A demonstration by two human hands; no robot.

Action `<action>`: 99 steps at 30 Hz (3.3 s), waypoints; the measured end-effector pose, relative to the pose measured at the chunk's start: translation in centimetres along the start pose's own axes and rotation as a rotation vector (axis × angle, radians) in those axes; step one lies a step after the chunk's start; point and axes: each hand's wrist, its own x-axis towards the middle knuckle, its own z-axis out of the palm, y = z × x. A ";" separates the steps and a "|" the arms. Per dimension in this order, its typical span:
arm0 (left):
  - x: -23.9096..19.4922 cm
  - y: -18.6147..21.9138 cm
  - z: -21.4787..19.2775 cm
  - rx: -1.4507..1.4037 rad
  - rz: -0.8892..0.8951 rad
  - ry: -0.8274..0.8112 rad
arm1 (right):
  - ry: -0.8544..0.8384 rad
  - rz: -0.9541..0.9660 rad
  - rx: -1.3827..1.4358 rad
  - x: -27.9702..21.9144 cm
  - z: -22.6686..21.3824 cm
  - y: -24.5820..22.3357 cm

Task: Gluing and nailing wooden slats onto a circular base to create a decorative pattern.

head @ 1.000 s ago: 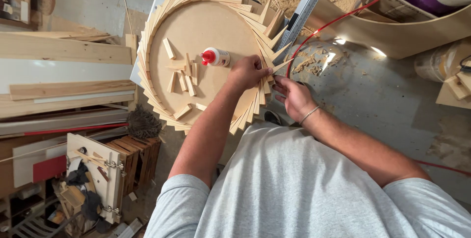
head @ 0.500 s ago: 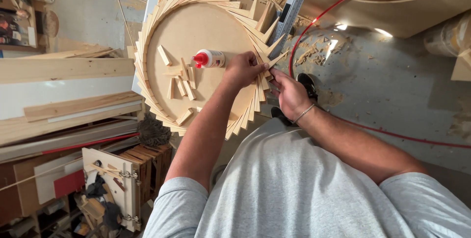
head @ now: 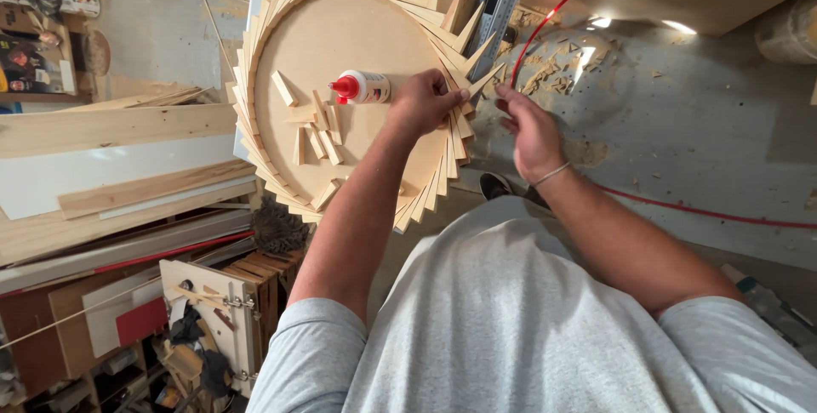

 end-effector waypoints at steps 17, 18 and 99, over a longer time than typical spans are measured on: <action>0.5 -0.7 0.2 0.076 0.020 0.047 | -0.262 -1.505 -2.155 -2.6 2.3 0.0; 0.6 -0.7 0.2 0.066 0.026 0.049 | -0.267 -1.512 -2.164 -2.4 2.4 0.1; 2.2 -1.6 0.2 -0.181 -0.043 -0.074 | -0.023 -0.481 -0.896 -4.9 -14.0 -0.4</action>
